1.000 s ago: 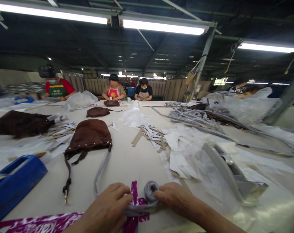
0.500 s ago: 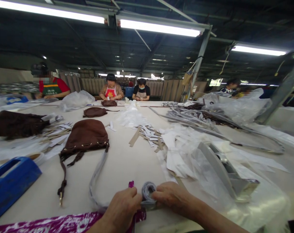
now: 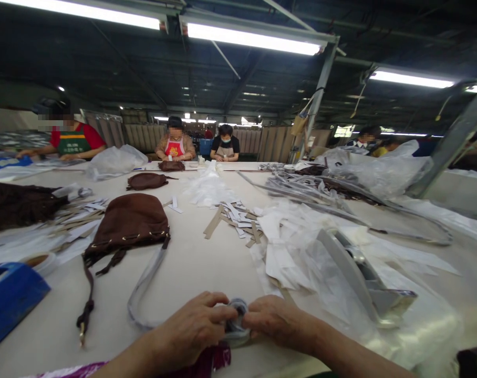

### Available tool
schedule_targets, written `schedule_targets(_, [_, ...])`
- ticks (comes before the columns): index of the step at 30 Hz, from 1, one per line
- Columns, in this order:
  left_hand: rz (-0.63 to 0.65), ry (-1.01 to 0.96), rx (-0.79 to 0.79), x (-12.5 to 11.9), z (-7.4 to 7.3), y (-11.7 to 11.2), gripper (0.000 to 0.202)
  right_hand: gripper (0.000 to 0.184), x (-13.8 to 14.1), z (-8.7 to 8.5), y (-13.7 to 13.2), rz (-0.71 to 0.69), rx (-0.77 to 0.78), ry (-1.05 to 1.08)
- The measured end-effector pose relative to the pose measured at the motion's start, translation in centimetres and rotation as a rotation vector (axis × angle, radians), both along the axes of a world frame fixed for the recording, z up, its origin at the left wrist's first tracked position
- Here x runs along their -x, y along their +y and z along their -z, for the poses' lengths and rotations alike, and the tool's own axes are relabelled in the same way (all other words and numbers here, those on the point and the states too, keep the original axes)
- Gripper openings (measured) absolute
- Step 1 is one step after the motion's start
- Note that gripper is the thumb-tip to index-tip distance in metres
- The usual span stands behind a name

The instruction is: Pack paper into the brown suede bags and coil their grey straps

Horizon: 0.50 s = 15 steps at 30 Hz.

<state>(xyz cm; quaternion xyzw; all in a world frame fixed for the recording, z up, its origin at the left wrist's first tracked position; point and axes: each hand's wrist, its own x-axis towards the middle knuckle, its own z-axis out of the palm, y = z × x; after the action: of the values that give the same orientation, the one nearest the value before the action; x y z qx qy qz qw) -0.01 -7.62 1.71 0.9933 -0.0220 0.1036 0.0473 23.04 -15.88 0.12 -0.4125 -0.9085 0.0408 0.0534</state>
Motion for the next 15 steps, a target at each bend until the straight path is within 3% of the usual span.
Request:
schedule_targets(5, [-0.021, 0.039, 0.056, -1.5, 0.2, 0.8, 0.014, 0.012, -0.4, -0.5, 0.0, 0.097, 0.039, -0.054])
schedule_targets(8, [-0.171, 0.042, 0.057, -2.5, 1.0, -0.4, 0.018, 0.017, -0.2, -1.5, -0.6, 0.243, 0.088, -0.090])
schedule_targets(12, [-0.438, 0.009, 0.056, -4.5, 2.9, -3.1, 0.015, 0.046, 2.0, -2.6, -1.7, 0.469, 0.146, -0.098])
schedule_targets(15, [-0.540, -0.040, 0.064, -5.8, 4.1, -4.3, 0.012, 0.022, 3.3, -2.0, -1.8, 0.614, 0.179, -0.106])
